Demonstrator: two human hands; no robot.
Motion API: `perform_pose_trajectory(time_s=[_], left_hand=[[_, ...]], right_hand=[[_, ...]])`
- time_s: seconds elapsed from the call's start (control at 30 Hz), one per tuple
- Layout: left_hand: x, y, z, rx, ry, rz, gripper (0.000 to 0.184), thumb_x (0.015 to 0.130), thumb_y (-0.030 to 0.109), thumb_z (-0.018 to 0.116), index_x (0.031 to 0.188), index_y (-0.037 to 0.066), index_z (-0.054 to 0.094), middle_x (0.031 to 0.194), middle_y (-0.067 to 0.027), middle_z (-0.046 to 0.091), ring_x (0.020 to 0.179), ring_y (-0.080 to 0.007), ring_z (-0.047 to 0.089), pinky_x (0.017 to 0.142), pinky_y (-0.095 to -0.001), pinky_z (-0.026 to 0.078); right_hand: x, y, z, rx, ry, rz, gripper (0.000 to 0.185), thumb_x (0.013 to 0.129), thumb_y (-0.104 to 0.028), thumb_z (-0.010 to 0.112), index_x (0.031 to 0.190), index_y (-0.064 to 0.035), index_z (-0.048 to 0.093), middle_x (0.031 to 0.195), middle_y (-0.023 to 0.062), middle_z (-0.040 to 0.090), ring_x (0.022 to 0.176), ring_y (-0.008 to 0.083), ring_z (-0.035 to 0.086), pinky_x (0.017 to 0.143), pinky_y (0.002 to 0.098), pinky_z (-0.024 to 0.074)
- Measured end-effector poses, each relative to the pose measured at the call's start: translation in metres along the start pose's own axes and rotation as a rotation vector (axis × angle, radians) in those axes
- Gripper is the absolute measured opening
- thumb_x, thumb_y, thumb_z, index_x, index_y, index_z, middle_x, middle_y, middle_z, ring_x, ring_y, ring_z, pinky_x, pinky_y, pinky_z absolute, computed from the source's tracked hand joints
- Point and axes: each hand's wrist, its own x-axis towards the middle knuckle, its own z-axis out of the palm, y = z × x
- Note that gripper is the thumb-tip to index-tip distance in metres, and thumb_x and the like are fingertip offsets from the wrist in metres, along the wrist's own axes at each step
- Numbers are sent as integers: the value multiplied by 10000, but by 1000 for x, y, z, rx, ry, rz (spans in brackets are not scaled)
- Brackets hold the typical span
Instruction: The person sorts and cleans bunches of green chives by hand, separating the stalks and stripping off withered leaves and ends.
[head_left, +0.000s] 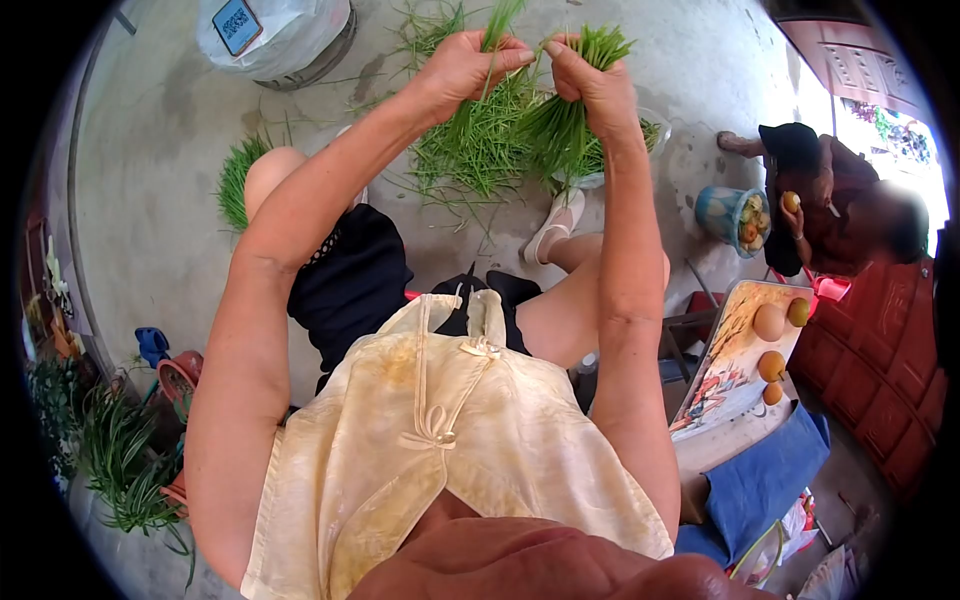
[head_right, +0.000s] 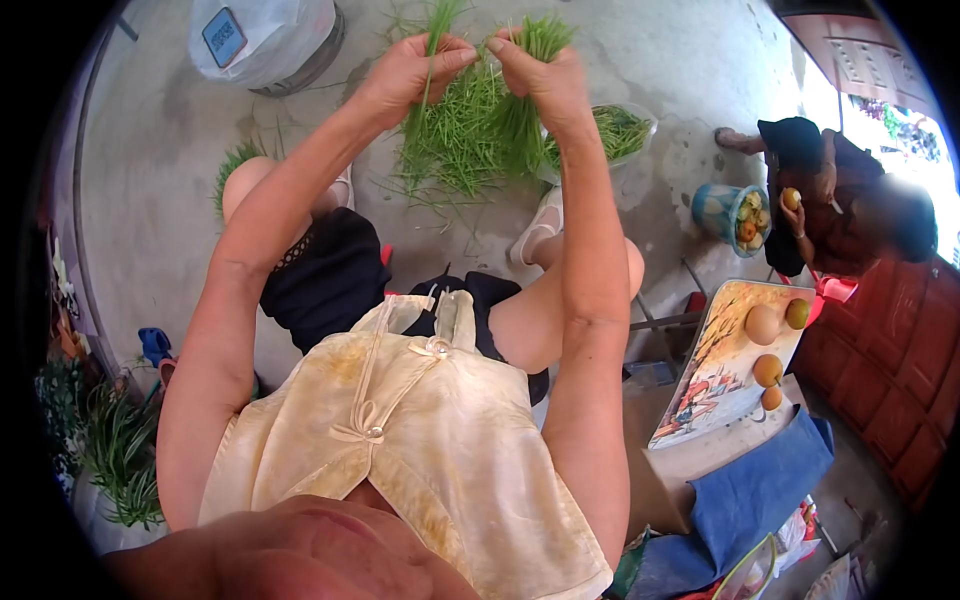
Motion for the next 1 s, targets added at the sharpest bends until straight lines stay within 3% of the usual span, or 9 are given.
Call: perform_pose_trajectory(time_s=[0.13,0.33,0.43,0.6,1.0], left_hand=[[1,0,-5,-17,2,-3,169,861,258,676,900,100,627,578,99,399,445,-14,272,410,-210,195],[3,-2,-6,70,102,5,185,854,251,681,918,89,619,583,94,407,455,-15,292,413,-208,212],[1,1,-7,70,88,-22,196,847,253,688,922,88,614,591,94,415,458,-14,303,419,-202,224],[-3,3,0,57,75,-34,196,842,259,696,900,93,610,596,95,424,469,-11,322,432,-197,238],[1,-2,-1,254,31,-75,214,833,294,694,897,102,621,618,85,454,480,-13,340,439,-197,249]], right_hand=[[-4,0,6,-127,17,-7,169,821,-169,709,910,-37,652,609,-57,509,512,36,412,458,214,302],[6,-2,-19,-89,332,-168,157,820,-187,706,901,-55,681,627,-71,522,544,24,436,478,207,339],[5,-4,-23,-299,366,-148,172,815,-190,711,911,-49,693,636,-71,534,546,30,447,484,203,347],[-7,-4,6,-122,91,9,179,811,-178,714,915,-35,685,616,-63,523,516,29,421,456,208,307],[-4,-3,-1,-137,174,-38,163,807,-184,710,861,-38,663,595,-66,500,510,30,419,455,218,313]])
